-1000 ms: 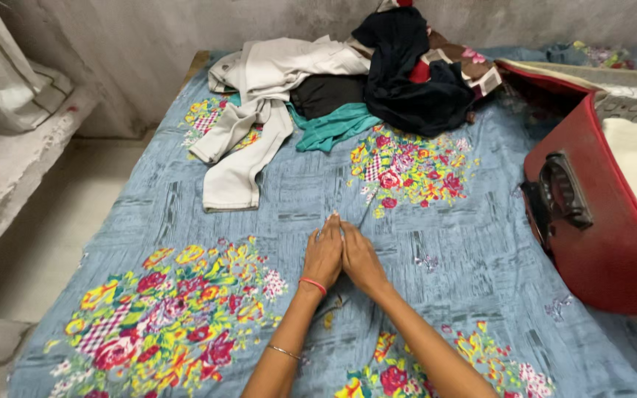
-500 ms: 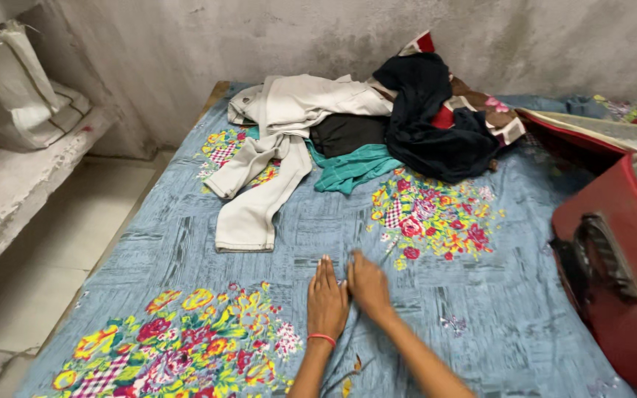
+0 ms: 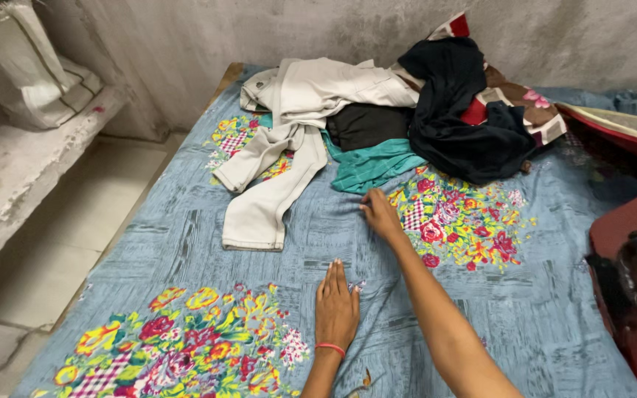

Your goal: The person folds shirts on a bed and places them into a suitcase.

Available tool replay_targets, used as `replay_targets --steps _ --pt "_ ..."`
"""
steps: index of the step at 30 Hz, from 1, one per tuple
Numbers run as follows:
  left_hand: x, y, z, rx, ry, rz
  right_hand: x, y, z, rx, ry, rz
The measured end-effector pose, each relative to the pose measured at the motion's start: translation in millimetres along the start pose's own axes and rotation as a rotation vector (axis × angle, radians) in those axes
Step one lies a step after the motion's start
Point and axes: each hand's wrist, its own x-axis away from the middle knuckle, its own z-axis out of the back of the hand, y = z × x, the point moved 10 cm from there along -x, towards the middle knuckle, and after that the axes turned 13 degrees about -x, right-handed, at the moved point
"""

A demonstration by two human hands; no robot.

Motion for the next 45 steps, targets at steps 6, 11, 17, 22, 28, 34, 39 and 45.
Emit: replay_targets --steps 6,11,17,22,28,34,39,45 --pt "1 0 2 -0.038 0.037 -0.013 -3 53 -3 -0.271 0.101 -0.338" --pt "1 0 1 -0.046 0.034 -0.014 28 62 5 -0.693 0.155 -0.346" --pt "2 0 -1 -0.063 0.058 -0.028 55 12 28 -0.171 0.146 -0.082" --pt "1 -1 -7 -0.081 0.077 -0.03 50 -31 26 0.062 0.155 -0.198" --pt "4 -1 -9 -0.075 0.097 -0.037 89 -65 46 0.003 0.277 -0.188" --pt "4 1 -7 -0.093 0.093 -0.036 155 -124 98 -0.138 0.322 -0.185" --pt "4 1 -3 -0.082 0.097 -0.029 217 -214 128 -0.204 0.191 -0.188" --pt "6 2 -3 -0.085 0.117 -0.032 282 -243 147 -0.288 0.079 -0.456"
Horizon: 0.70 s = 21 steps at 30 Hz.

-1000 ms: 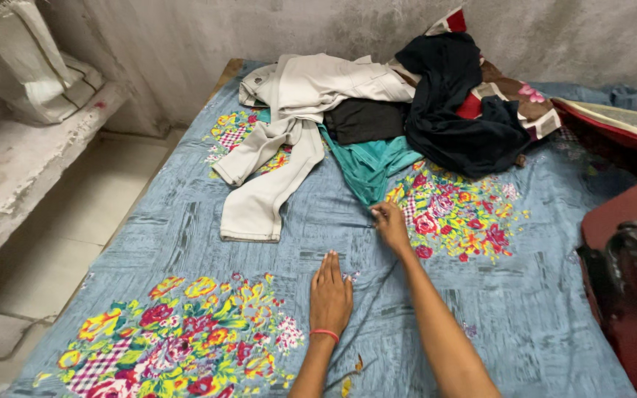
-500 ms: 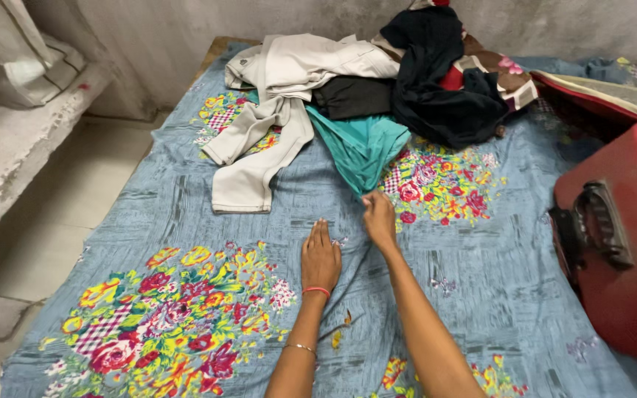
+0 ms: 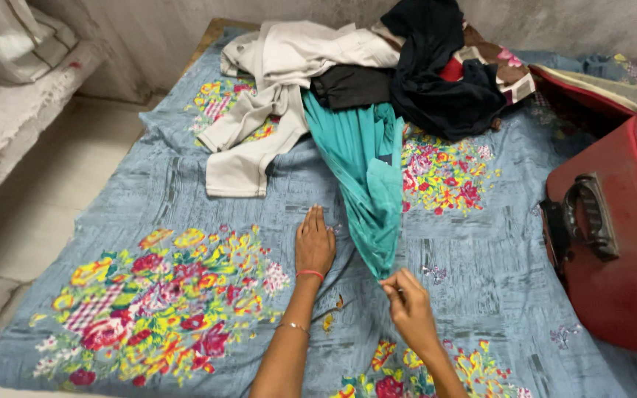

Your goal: The person folds shirts on a bed and places them into a suitcase.

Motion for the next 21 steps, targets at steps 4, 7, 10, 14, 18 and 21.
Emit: replay_targets --steps 4,7,10,14,18,21 --pt "-2 -3 -10 -0.029 -0.006 -0.008 12 16 5 0.1 -0.02 0.05" --pt "3 -2 -19 -0.094 0.01 -0.022 -10 38 -8 0.295 -0.01 0.193" --pt "7 -1 -21 -0.103 0.005 -0.025 -37 48 4 0.395 0.215 0.21" --pt "10 -1 -19 -0.146 0.015 -0.044 -84 58 -11 0.254 0.218 0.416" --pt "16 -2 -18 -0.106 -0.014 -0.038 -113 127 -20 0.19 0.063 0.229" --pt "17 -2 -14 -0.091 -0.033 -0.037 -110 144 -2 0.182 0.025 0.196"
